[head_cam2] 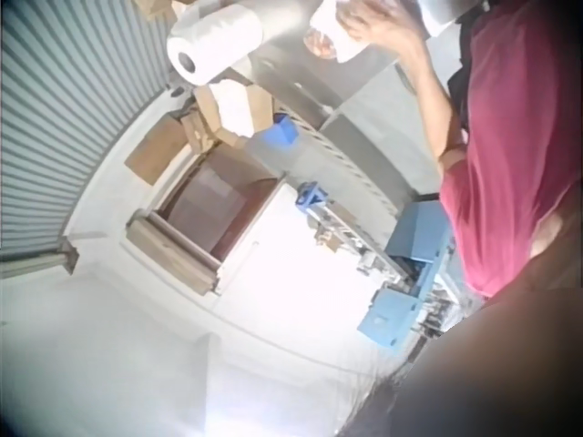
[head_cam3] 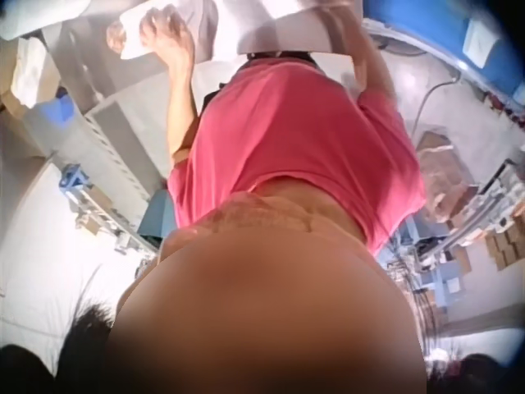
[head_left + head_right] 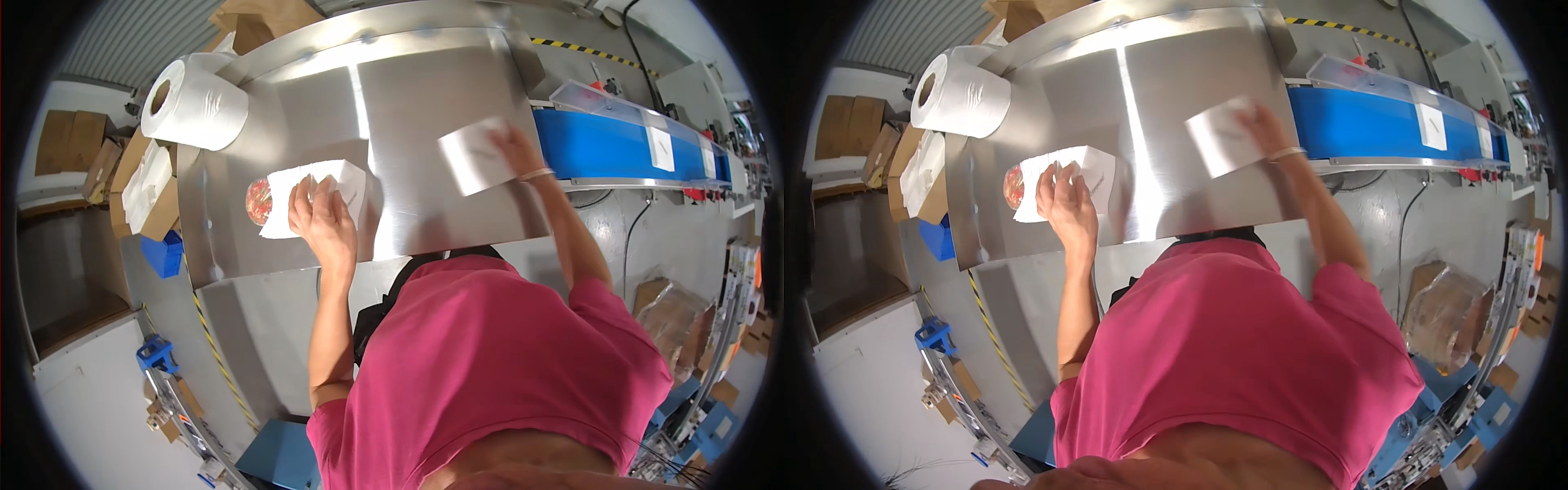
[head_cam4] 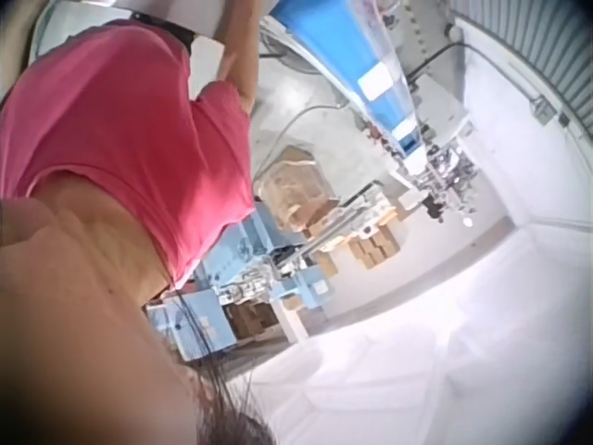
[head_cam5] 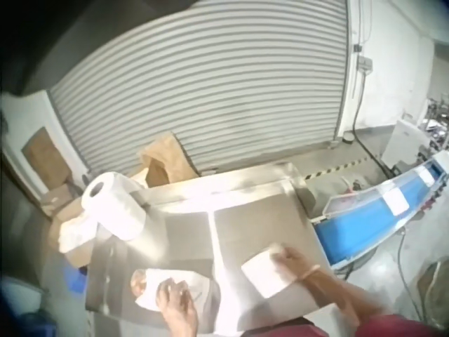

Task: Stacking white paper products from a conveyor belt onto a metal table in a factory setting.

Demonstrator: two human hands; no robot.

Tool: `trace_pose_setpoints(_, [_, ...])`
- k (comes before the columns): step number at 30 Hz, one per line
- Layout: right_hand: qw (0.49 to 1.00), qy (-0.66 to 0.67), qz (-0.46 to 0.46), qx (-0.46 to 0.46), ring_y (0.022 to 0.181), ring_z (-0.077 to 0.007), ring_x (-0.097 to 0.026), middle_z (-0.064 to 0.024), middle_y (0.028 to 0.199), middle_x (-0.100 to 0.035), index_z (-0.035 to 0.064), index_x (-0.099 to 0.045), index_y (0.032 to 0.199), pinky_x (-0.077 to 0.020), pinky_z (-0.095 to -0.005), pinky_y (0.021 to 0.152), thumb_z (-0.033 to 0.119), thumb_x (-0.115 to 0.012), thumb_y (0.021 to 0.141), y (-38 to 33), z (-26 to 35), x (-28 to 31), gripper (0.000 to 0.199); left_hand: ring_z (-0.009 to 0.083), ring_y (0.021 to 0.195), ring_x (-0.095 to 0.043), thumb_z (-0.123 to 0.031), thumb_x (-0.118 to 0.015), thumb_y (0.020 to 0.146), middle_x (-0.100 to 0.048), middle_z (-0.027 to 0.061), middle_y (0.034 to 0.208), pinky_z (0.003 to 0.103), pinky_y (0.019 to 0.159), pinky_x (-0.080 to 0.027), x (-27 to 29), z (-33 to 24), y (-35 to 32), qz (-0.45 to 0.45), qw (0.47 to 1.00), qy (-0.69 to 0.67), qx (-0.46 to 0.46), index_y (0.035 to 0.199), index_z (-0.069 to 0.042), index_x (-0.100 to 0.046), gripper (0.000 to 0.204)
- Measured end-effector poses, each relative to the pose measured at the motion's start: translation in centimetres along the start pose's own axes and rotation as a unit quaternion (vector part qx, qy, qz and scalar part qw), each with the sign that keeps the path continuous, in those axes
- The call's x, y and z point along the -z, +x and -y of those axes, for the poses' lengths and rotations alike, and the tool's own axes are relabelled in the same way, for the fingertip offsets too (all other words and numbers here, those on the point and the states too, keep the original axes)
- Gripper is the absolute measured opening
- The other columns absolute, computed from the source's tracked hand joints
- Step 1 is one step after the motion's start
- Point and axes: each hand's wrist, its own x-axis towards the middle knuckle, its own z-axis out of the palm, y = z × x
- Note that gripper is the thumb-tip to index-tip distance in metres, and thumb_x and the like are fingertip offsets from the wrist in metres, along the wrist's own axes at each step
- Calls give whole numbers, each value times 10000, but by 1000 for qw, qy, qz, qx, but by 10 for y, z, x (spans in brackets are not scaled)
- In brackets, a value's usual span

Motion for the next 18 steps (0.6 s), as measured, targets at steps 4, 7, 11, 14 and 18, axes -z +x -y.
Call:
trace_pose_setpoints(4, [967,-201,-126,-90,704,-168,-547,-99,775,-636,28,-626,1029,-469,-320,666,400,-633,866,5,-57,125,405,341,1217,-407,-18,-628,796,-494,156,1257,471,1014,-283,-1,1,1,-3,1000,-16,11,1100,-64,-629,307])
trace_pose_setpoints(7, [893,-387,-223,-55,832,-300,-621,-153,887,-661,27,-630,1070,-498,-368,737,365,-666,829,-6,-40,164,417,346,1214,-408,-14,-621,802,-494,153,1255,472,1012,-288,-1,1,1,3,1000,-13,9,1087,-63,-638,290])
trace_pose_setpoints(11, [821,-490,-249,154,983,-358,-582,-173,1065,-623,49,-602,1133,-489,-399,821,293,-675,807,16,-31,138,413,356,1214,-406,-12,-617,805,-491,149,1258,482,1008,-297,-4,0,3,-6,1000,-3,-15,1084,-69,-642,286])
trace_pose_setpoints(14, [928,-308,-77,196,985,-345,-586,-165,1117,-596,82,-589,1136,-480,-414,845,238,-687,796,27,20,31,387,344,1196,-435,-35,-626,815,-512,157,1238,472,993,-325,-1,3,1,-19,999,27,-30,1091,-92,-644,283])
trace_pose_setpoints(18, [954,-100,160,232,911,-200,-595,-66,1097,-590,106,-568,1157,-530,-307,751,145,-715,781,26,81,-79,405,360,1213,-412,-26,-624,805,-490,149,1261,488,1000,-313,-5,5,1,-14,999,30,-36,1073,-93,-654,278])
